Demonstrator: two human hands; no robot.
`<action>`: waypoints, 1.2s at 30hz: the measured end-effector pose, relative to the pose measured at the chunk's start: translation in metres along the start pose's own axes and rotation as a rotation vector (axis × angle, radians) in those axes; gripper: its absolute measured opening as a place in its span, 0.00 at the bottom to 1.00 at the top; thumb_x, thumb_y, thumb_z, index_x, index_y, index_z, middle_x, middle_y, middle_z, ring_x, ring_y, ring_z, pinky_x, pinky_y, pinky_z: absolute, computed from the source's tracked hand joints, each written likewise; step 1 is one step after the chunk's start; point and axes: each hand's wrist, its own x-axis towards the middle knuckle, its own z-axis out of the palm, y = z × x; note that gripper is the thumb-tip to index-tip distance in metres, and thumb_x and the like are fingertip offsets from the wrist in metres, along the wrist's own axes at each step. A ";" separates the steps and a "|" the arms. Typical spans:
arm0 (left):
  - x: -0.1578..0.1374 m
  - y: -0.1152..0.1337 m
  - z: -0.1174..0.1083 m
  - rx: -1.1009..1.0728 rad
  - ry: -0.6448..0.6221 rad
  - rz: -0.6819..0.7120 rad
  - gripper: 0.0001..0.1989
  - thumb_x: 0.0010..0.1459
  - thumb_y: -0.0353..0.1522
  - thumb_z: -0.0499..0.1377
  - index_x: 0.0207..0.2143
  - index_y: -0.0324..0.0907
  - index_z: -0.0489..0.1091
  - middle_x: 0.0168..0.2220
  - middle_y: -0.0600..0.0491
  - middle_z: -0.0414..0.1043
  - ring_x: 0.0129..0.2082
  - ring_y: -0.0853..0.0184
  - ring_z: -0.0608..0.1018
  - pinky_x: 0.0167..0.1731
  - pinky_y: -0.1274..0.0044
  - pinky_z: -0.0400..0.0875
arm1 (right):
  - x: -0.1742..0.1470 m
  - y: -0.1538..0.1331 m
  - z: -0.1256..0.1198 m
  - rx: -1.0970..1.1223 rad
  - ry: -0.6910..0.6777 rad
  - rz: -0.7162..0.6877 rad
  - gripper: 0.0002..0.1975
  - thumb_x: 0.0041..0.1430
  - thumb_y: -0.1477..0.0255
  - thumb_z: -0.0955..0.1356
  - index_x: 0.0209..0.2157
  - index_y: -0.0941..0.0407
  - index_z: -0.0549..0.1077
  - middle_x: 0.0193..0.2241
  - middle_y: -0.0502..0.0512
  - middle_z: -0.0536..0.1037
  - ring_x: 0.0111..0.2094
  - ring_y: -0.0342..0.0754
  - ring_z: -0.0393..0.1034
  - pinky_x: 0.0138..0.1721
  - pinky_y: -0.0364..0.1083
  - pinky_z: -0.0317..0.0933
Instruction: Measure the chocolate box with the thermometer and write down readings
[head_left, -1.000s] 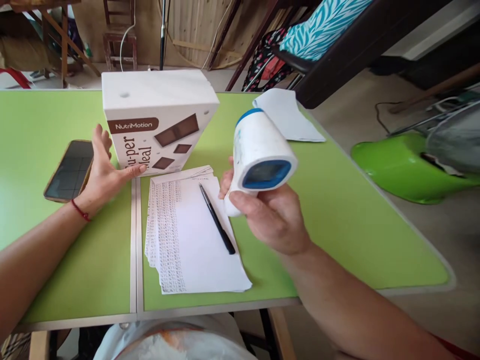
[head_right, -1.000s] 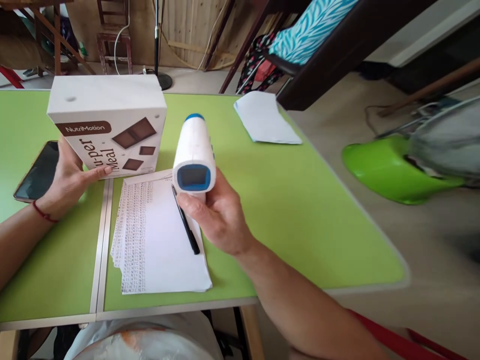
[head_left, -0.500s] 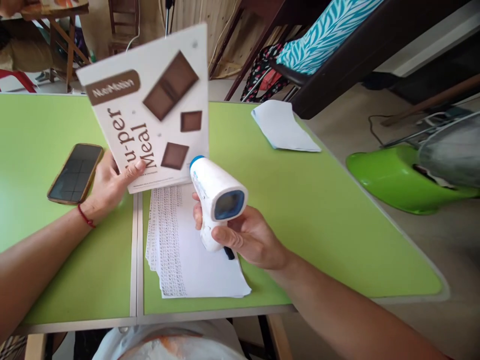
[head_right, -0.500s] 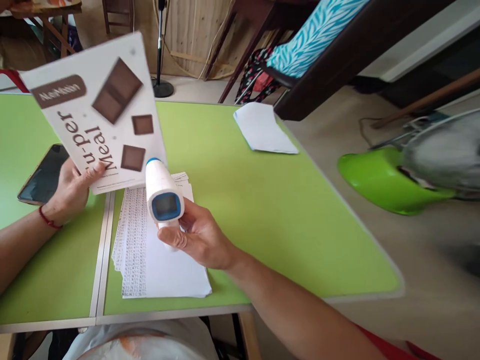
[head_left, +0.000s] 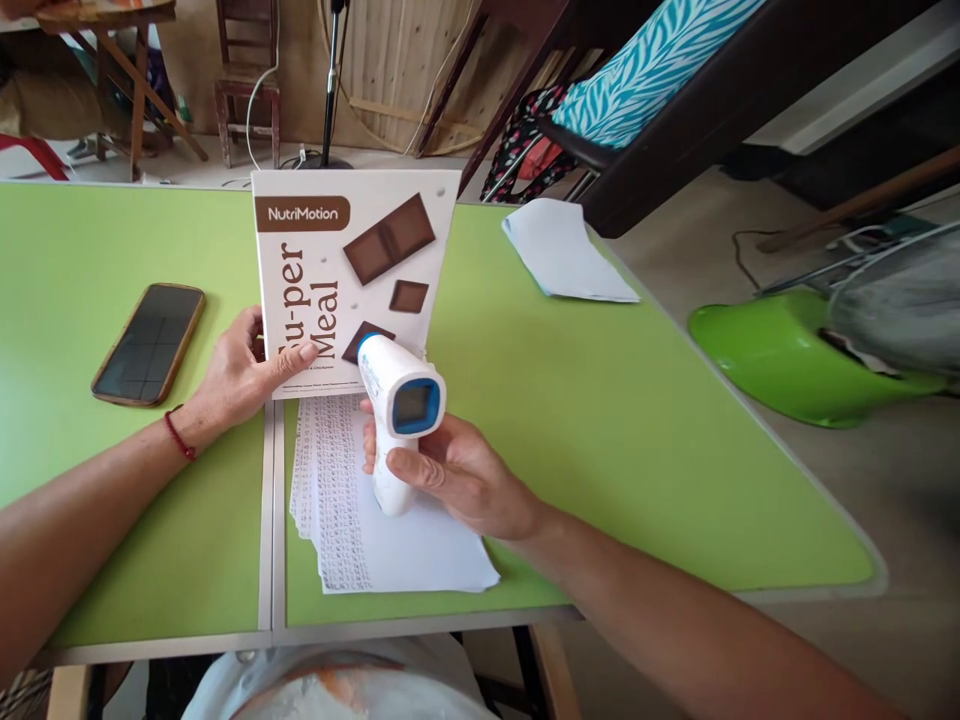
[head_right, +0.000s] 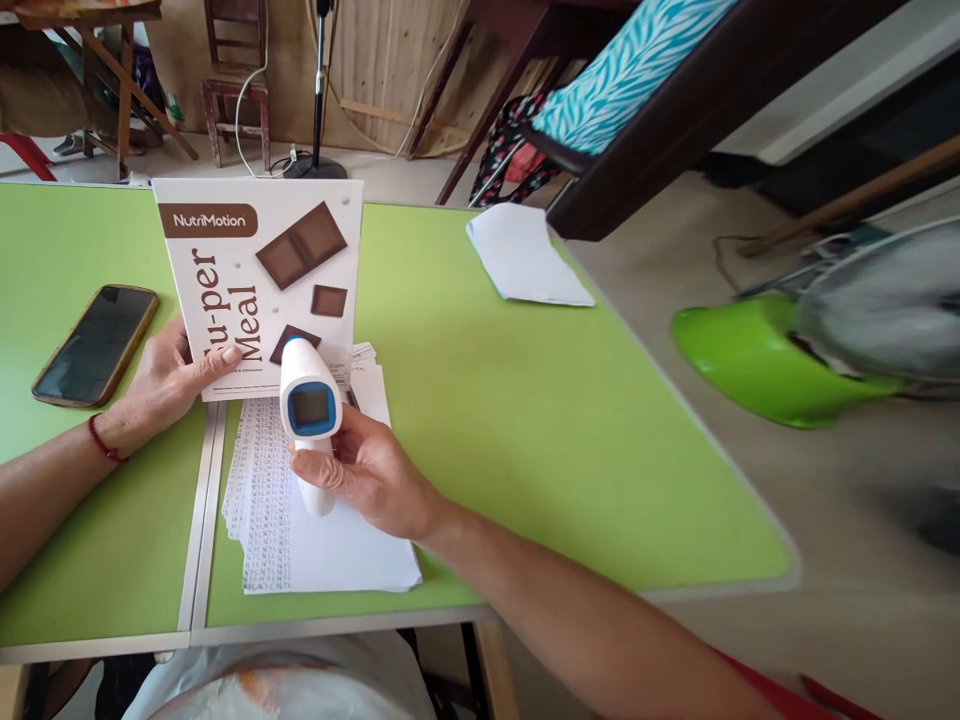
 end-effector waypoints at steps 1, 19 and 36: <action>0.000 0.000 0.000 -0.002 -0.004 0.005 0.29 0.49 0.51 0.66 0.45 0.41 0.68 0.44 0.45 0.74 0.43 0.53 0.76 0.41 0.60 0.73 | 0.000 0.001 0.000 0.008 -0.006 -0.002 0.17 0.52 0.57 0.73 0.36 0.54 0.70 0.28 0.49 0.70 0.29 0.43 0.66 0.31 0.46 0.64; 0.001 -0.001 -0.001 0.048 -0.020 0.026 0.31 0.47 0.52 0.67 0.46 0.40 0.68 0.45 0.45 0.74 0.43 0.53 0.76 0.43 0.58 0.71 | 0.001 0.004 -0.002 0.043 -0.024 -0.002 0.17 0.51 0.58 0.74 0.33 0.55 0.70 0.28 0.51 0.73 0.29 0.43 0.68 0.32 0.47 0.65; 0.000 0.000 -0.001 0.055 -0.011 0.041 0.30 0.48 0.52 0.65 0.46 0.42 0.68 0.44 0.45 0.74 0.43 0.53 0.76 0.42 0.59 0.72 | 0.001 0.001 -0.002 0.058 -0.037 0.003 0.19 0.50 0.58 0.74 0.37 0.55 0.69 0.29 0.50 0.73 0.30 0.43 0.68 0.32 0.47 0.64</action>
